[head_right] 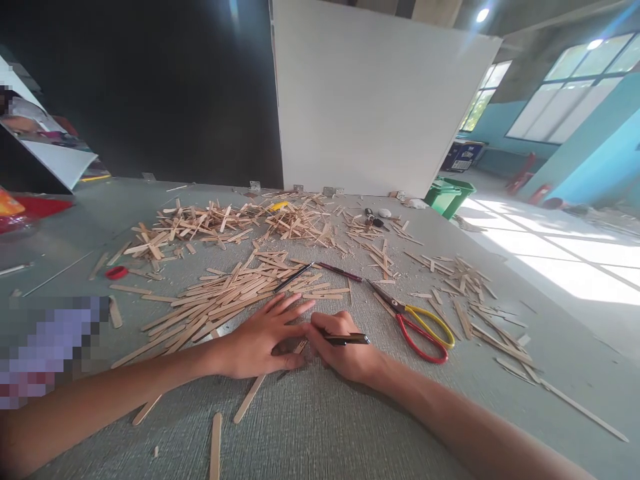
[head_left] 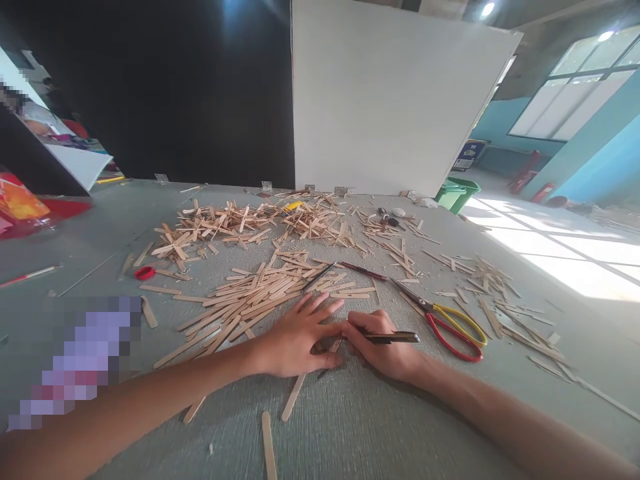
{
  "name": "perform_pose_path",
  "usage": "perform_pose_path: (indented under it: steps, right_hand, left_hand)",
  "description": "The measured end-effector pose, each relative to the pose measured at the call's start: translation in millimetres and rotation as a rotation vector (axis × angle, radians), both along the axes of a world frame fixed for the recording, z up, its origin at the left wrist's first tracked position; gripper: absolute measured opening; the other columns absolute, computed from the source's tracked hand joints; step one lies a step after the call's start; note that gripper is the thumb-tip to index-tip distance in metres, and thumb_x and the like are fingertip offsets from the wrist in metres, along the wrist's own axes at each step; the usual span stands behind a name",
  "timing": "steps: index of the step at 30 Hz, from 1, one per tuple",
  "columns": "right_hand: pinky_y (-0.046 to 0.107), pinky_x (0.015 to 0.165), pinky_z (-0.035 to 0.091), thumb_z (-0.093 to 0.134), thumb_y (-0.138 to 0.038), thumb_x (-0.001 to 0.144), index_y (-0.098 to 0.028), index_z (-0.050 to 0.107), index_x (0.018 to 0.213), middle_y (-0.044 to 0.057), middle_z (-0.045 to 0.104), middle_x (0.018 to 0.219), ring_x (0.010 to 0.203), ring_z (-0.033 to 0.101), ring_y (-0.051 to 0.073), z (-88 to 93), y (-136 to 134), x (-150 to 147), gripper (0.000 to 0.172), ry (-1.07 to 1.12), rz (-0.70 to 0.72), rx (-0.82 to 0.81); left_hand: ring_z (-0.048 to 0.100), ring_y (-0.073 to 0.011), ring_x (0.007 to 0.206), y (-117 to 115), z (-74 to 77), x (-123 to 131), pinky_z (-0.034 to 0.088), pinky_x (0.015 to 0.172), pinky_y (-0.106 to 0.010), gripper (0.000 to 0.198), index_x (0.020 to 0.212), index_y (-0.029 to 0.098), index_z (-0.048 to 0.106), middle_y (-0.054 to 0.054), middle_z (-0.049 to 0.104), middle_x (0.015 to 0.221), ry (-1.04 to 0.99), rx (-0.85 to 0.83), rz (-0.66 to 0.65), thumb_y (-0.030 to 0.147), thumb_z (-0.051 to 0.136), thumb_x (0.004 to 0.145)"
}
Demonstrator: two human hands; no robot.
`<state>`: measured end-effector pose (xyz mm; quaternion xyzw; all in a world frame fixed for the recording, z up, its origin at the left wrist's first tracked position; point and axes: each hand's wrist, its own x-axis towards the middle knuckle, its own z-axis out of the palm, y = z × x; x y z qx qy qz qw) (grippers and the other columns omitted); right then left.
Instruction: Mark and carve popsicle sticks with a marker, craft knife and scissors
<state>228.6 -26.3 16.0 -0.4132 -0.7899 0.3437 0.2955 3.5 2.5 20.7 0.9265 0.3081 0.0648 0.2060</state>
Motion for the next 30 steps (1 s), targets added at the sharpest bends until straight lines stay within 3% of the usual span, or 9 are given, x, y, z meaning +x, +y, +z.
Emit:
perform_pose_path:
  steps: [6,16,24,30]
  right_hand:
    - [0.026,0.052,0.030,0.044,-0.038,0.108,-0.023,0.043,0.068,-0.007,0.044,0.054,0.048,0.038,0.010,2.5,0.2,0.3,0.043,-0.026,0.041,0.052]
    - [0.026,0.053,0.029,0.041,-0.037,0.109,-0.023,0.040,0.067,-0.008,0.035,0.057,0.050,0.031,0.010,1.5,-1.0,-0.2,0.045,-0.034,0.043,0.095]
    - [0.025,0.051,0.035,0.042,-0.042,0.109,-0.023,0.047,0.071,-0.004,0.057,0.057,0.046,0.047,0.010,-2.6,-2.0,1.6,0.043,0.000,0.008,0.019]
    - [0.025,0.052,0.034,0.045,-0.040,0.109,-0.023,0.047,0.070,-0.006,0.050,0.051,0.046,0.045,0.010,-9.1,0.1,2.9,0.043,-0.026,-0.014,0.076]
  left_hand:
    - [0.013,-0.0412,0.160,0.5,5.8,-1.8,0.014,0.126,-0.067,0.052,0.138,0.044,0.062,0.003,0.020,0.174,0.008,-0.058,-0.001,0.064,0.071,0.090]
    - [0.014,-0.0364,0.160,-0.2,12.2,0.0,0.013,0.129,-0.062,0.051,0.142,0.047,0.059,0.004,0.020,0.174,0.009,-0.065,-0.012,0.064,0.065,0.095]
    - [0.015,-0.0389,0.160,0.5,3.5,-0.5,0.013,0.127,-0.064,0.056,0.142,0.046,0.059,0.003,0.021,0.174,0.004,-0.035,0.006,0.063,0.072,0.090]
    - [0.016,-0.0399,0.159,0.0,3.2,-0.5,0.014,0.127,-0.066,0.054,0.140,0.045,0.061,0.002,0.022,0.173,-0.009,-0.039,0.005,0.063,0.071,0.090]
